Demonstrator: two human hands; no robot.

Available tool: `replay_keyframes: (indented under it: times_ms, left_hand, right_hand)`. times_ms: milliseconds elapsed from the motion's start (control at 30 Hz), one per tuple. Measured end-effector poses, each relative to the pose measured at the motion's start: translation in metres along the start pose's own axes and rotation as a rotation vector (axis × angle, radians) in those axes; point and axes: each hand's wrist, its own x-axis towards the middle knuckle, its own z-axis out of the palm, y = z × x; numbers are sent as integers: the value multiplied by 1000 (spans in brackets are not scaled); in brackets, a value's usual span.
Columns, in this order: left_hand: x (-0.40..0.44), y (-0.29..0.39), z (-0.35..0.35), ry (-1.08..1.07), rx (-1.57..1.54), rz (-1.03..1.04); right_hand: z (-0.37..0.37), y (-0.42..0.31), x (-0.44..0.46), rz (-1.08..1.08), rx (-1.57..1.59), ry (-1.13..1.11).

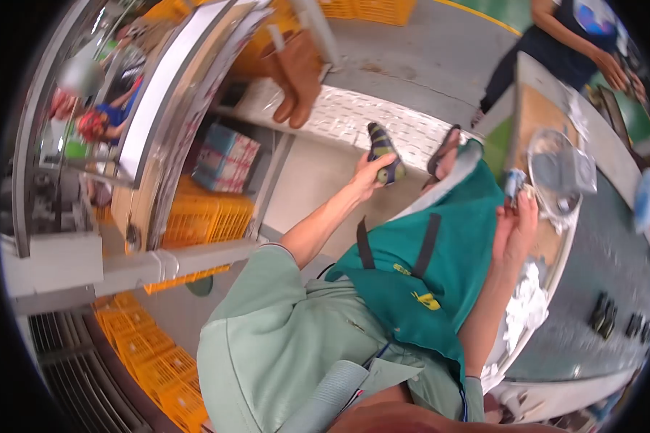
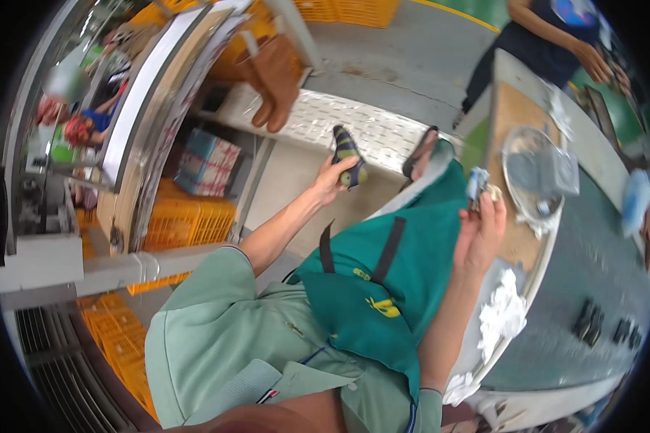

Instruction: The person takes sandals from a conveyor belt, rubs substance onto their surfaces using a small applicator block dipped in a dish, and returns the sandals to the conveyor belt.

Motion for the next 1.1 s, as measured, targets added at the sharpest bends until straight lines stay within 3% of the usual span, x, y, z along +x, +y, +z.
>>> replay_keyframes:
  times_ms: [33, 100, 167, 200, 233, 267, 300, 333, 433, 533, 567, 600, 700, 800, 967, 1100]
  left_hand:
    - [-1, -10, -25, 193, -51, 32]
    - [0, -18, -93, 329, -64, -14]
    - [6, -16, -175, 440, -104, 110]
    - [-5, 11, -194, 604, -20, 273]
    - [-12, 42, -224, 787, 29, 349]
    - [-21, 81, -249, 800, -68, 452]
    - [-34, 126, -268, 1014, -39, 476]
    - [-36, 166, -314, 1011, 64, 712]
    - [-71, 264, -330, 1324, -62, 713]
    - [-58, 258, -316, 1170, 236, 829]
    - [-45, 237, -299, 1029, 285, 834]
    - [-18, 208, -297, 905, 320, 784]
    - [47, 86, -223, 660, 196, 371]
    - [76, 4, -104, 454, 233, 186]
    - [78, -43, 75, 67, 179, 280]
    - [49, -69, 138, -191, 281, 324]
  right_hand:
    - [5, 3, 1, 12, -10, -16]
    - [10, 9, 5, 54, -40, -7]
    - [14, 13, 8, 65, -59, -31]
    - [19, 12, 11, 61, -106, -15]
    - [24, 12, 14, 53, -153, -2]
    - [22, 15, 18, 43, -164, -33]
    - [26, 15, 21, 50, -166, -44]
    - [32, 14, 23, 56, -179, -51]
    - [45, 14, 27, 73, -204, -73]
    - [51, 21, 20, 55, -162, -121]
    - [46, 26, 22, 64, -153, -131]
    - [47, 32, 22, 83, -142, -132]
    - [42, 39, 20, 129, -97, -89]
    - [30, 21, 21, 125, -78, -66]
    - [-7, -12, 14, 59, -15, -16]
    - [-42, -26, -5, -9, 73, 25]
